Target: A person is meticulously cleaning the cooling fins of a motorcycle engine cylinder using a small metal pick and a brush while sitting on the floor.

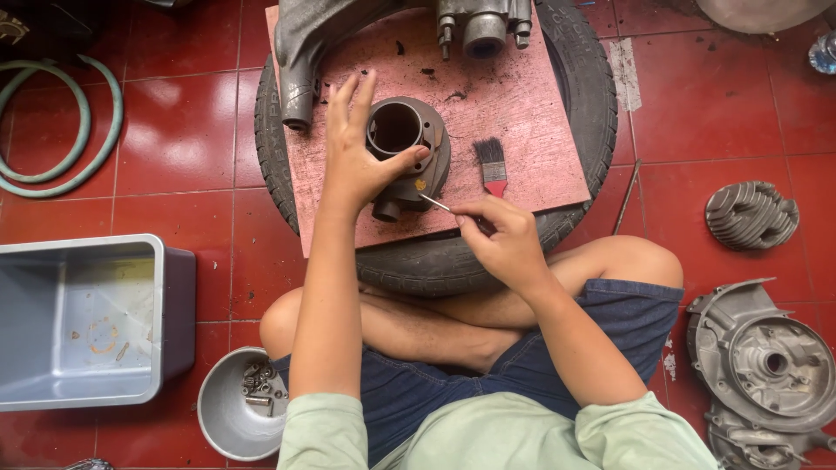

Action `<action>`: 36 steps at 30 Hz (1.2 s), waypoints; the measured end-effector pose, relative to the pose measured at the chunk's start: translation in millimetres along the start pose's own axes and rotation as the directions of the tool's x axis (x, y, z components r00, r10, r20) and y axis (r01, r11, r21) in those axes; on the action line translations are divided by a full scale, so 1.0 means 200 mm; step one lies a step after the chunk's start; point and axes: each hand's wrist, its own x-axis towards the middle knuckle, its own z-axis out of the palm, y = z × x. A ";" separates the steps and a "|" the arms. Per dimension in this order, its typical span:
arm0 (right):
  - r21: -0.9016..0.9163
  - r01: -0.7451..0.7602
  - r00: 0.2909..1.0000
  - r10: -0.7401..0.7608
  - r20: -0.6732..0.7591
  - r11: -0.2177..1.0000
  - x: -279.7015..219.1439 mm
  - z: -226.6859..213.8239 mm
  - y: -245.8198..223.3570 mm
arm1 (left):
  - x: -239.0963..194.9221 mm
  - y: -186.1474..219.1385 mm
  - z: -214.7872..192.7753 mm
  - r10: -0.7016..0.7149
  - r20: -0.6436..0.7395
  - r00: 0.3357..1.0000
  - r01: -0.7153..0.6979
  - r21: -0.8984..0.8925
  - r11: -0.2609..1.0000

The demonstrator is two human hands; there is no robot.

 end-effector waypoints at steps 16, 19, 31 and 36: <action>-0.002 0.064 0.997 -0.064 -0.049 0.998 0.00 -0.02 0.15 | -0.06 0.01 0.05 0.078 -0.161 0.984 -0.098 -0.122 0.988; 0.047 0.036 0.999 -0.036 -0.005 0.998 -0.02 -0.01 0.17 | -0.05 -0.03 0.10 0.092 -0.205 0.974 -0.092 0.007 0.996; 0.076 -0.080 0.996 0.082 -0.028 0.994 -0.02 -0.04 0.27 | -0.03 0.01 0.22 0.008 -0.425 0.905 0.057 0.141 0.988; 0.101 -0.072 0.997 0.074 -0.016 0.992 -0.03 -0.05 0.27 | -0.06 0.08 -0.10 -0.105 -0.159 0.982 0.088 -0.114 0.990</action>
